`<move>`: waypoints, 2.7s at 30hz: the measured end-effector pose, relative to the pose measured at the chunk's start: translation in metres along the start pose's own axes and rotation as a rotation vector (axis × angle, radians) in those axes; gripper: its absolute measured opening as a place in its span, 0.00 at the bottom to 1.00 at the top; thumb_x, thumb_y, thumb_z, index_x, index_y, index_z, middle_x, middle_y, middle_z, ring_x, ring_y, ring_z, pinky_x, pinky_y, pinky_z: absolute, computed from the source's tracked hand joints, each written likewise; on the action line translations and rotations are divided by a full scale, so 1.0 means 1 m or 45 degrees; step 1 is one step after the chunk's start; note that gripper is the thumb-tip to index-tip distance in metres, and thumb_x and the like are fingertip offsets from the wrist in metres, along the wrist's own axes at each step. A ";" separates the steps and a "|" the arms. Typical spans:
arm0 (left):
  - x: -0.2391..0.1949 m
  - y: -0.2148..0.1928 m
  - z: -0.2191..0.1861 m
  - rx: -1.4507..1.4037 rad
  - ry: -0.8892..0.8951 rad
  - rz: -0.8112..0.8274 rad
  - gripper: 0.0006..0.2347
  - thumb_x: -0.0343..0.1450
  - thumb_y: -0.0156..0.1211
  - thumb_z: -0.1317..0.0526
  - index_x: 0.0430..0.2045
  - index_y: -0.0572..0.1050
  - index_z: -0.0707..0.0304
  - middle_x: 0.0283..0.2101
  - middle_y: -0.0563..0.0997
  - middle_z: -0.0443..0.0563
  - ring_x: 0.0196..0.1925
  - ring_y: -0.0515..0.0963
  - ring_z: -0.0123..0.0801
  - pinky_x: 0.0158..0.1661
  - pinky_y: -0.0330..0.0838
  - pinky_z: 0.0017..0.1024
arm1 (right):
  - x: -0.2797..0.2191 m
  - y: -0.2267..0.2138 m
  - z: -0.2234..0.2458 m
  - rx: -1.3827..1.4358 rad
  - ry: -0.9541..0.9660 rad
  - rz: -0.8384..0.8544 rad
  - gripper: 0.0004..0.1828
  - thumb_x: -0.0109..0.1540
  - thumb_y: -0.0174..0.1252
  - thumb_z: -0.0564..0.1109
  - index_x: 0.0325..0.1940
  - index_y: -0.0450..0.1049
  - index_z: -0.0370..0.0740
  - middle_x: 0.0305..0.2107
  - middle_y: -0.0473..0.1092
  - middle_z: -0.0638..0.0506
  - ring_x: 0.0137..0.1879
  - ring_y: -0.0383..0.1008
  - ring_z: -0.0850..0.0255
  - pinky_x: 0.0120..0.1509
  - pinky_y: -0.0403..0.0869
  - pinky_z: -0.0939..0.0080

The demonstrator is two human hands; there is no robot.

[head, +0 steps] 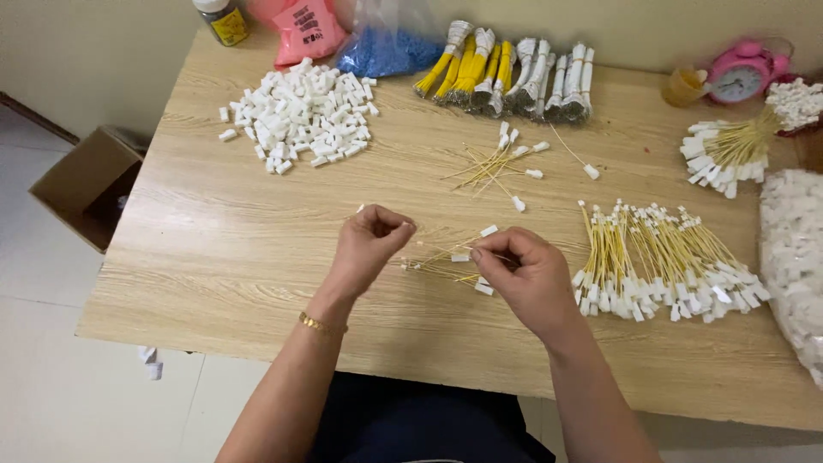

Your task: The person repeatedly picks small white foam tips and thin sticks from a table, inserts the tips onto the stick ends, and places the assembled swabs into a growing pile. The person also gathers a bundle of sticks and holds it briefly.

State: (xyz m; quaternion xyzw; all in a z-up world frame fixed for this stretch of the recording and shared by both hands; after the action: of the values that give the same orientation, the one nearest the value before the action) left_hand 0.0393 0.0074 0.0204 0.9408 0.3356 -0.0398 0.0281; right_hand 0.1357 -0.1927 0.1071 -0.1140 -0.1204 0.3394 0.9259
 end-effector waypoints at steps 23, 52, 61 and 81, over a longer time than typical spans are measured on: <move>-0.052 0.057 -0.016 -0.978 -0.210 0.369 0.07 0.69 0.60 0.67 0.38 0.76 0.71 0.33 0.82 0.65 0.35 0.85 0.43 0.39 0.81 0.32 | -0.017 -0.005 0.075 -0.543 -0.553 -0.128 0.07 0.53 0.64 0.34 0.27 0.77 0.45 0.18 0.66 0.54 0.25 0.72 0.62 0.31 0.72 0.68; -0.045 0.060 -0.005 -0.751 -0.139 0.253 0.07 0.68 0.63 0.66 0.35 0.77 0.72 0.27 0.82 0.65 0.27 0.84 0.41 0.29 0.76 0.22 | -0.010 -0.004 0.071 -0.745 -0.728 -0.077 0.06 0.56 0.61 0.37 0.30 0.75 0.49 0.20 0.66 0.59 0.26 0.72 0.63 0.32 0.73 0.69; -0.047 0.059 -0.016 -1.019 -0.271 0.307 0.09 0.69 0.61 0.61 0.36 0.76 0.69 0.31 0.82 0.60 0.33 0.84 0.36 0.37 0.80 0.26 | -0.012 -0.011 0.068 -0.306 -0.368 0.170 0.04 0.59 0.60 0.40 0.37 0.78 0.44 0.33 0.71 0.48 0.34 0.75 0.56 0.37 0.74 0.63; -0.047 0.062 -0.016 -0.998 -0.239 0.304 0.08 0.69 0.61 0.62 0.35 0.77 0.69 0.31 0.81 0.57 0.34 0.84 0.35 0.41 0.80 0.28 | -0.008 -0.007 0.071 -0.657 -0.597 -0.097 0.07 0.53 0.63 0.36 0.26 0.76 0.48 0.28 0.71 0.53 0.33 0.76 0.56 0.38 0.74 0.62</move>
State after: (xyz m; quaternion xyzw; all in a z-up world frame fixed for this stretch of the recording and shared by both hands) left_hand 0.0433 -0.0692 0.0419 0.8834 0.2098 0.0088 0.4189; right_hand 0.1128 -0.1943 0.1751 -0.2585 -0.4157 0.2798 0.8259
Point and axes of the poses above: each hand's wrist, its own x-axis towards the middle knuckle, its own y-axis out of the palm, z = x × y, the point moved 2 cm from there along x, towards the middle knuckle
